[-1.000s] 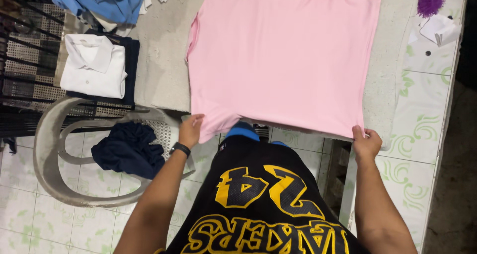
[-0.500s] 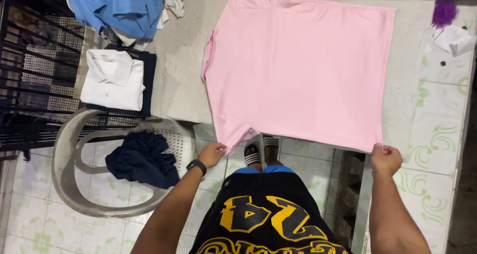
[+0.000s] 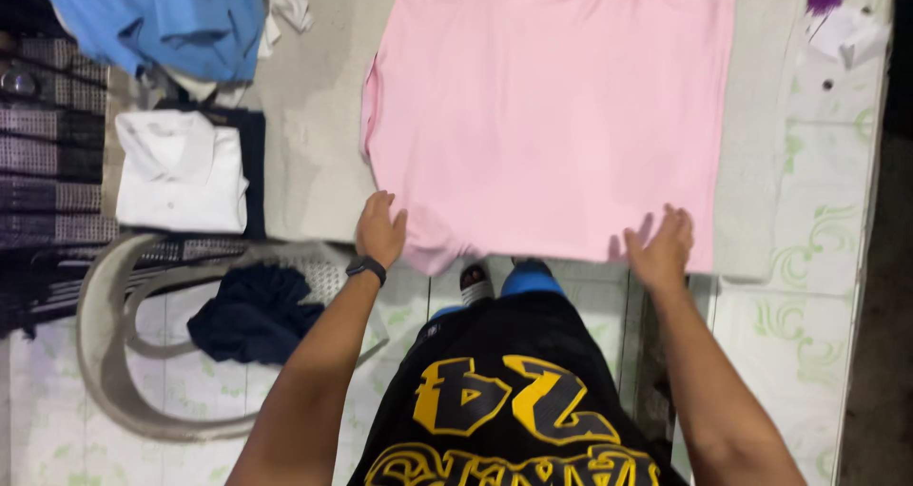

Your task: The person folds a pink polo shirt by smoothing it out on a table, folding the sides and sleeves inward, and then folding the garment into a rectangular shape.

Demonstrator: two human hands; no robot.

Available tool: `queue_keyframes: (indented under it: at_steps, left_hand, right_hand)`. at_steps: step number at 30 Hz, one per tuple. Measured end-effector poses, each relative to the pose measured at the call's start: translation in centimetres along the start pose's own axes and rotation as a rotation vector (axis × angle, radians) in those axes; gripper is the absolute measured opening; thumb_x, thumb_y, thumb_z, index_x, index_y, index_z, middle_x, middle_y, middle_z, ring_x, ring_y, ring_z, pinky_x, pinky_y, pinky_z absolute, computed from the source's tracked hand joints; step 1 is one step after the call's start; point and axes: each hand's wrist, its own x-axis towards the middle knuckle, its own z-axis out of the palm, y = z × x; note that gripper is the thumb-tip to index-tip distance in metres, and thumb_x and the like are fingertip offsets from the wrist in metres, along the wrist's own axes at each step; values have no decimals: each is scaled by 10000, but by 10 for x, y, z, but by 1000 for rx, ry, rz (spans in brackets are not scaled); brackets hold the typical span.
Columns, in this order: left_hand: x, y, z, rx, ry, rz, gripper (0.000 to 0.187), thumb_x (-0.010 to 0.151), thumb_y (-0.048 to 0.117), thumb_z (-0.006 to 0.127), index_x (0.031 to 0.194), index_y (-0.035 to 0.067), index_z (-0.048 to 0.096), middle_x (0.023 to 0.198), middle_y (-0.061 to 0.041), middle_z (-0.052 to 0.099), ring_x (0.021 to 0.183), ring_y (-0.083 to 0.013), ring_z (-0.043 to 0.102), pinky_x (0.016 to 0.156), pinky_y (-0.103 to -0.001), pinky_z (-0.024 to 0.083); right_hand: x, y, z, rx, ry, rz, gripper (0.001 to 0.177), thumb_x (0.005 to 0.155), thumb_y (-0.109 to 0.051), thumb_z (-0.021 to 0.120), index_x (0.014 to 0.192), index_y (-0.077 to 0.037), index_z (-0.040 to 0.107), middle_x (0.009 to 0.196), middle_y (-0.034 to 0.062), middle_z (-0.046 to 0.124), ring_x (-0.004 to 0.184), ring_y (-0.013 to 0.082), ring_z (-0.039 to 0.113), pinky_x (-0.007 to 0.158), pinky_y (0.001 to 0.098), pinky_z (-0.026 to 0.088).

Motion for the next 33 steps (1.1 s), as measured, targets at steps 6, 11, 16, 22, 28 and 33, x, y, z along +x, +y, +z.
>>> queue_keyframes:
  at_steps: [6, 11, 16, 22, 28, 33]
  left_hand:
    - [58, 46, 51, 198, -141, 68, 621, 929, 303, 688, 1417, -46, 526, 1601, -252, 363, 1481, -440, 325, 1211, -511, 280]
    - [86, 56, 93, 285, -223, -101, 812, 961, 417, 614, 1563, -38, 315, 1682, -259, 151, 1554, -414, 100, 1233, -564, 123]
    - [101, 50, 127, 345, -183, -333, 907, 945, 484, 620, 1591, -14, 223, 1681, -279, 62, 1561, -427, 53, 1237, -582, 97]
    - [110, 34, 145, 367, -120, -562, 974, 949, 521, 583, 1613, -14, 114, 1688, -271, 3, 1564, -433, 22, 1230, -582, 71]
    - [118, 29, 132, 352, 62, -606, 889, 947, 496, 593, 1577, -20, 238, 1637, -270, 179, 1501, -452, 181, 1179, -598, 174]
    - [130, 3, 90, 275, 464, -419, 437, 987, 291, 639, 1290, -20, 589, 1224, -233, 586, 1167, -444, 537, 1011, -571, 419]
  right_hand:
    - [86, -43, 0, -76, -117, -107, 957, 872, -451, 740, 1592, 10, 309, 1661, 295, 183, 1516, 490, 213, 1236, 568, 222]
    - [184, -68, -8, -75, -262, -129, 998, 877, -517, 695, 1610, -9, 249, 1692, 264, 121, 1531, 475, 128, 1231, 563, 165]
    - [305, -74, -7, -135, -233, -202, 1039, 869, -591, 651, 1648, -59, 215, 1718, 228, 54, 1575, 453, 67, 1276, 554, 74]
    - [408, -82, -16, -328, -369, -18, 1063, 870, -677, 507, 1670, -139, 57, 1723, 194, -111, 1579, 422, -153, 1242, 613, -92]
    - [419, -110, -18, -356, -373, 128, 1084, 884, -704, 448, 1654, -131, -55, 1685, 245, -216, 1547, 459, -221, 1226, 620, -127]
    - [408, -115, -3, -229, -334, 141, 1115, 910, -644, 532, 1646, -39, -48, 1673, 305, -190, 1536, 500, -189, 1225, 628, -107]
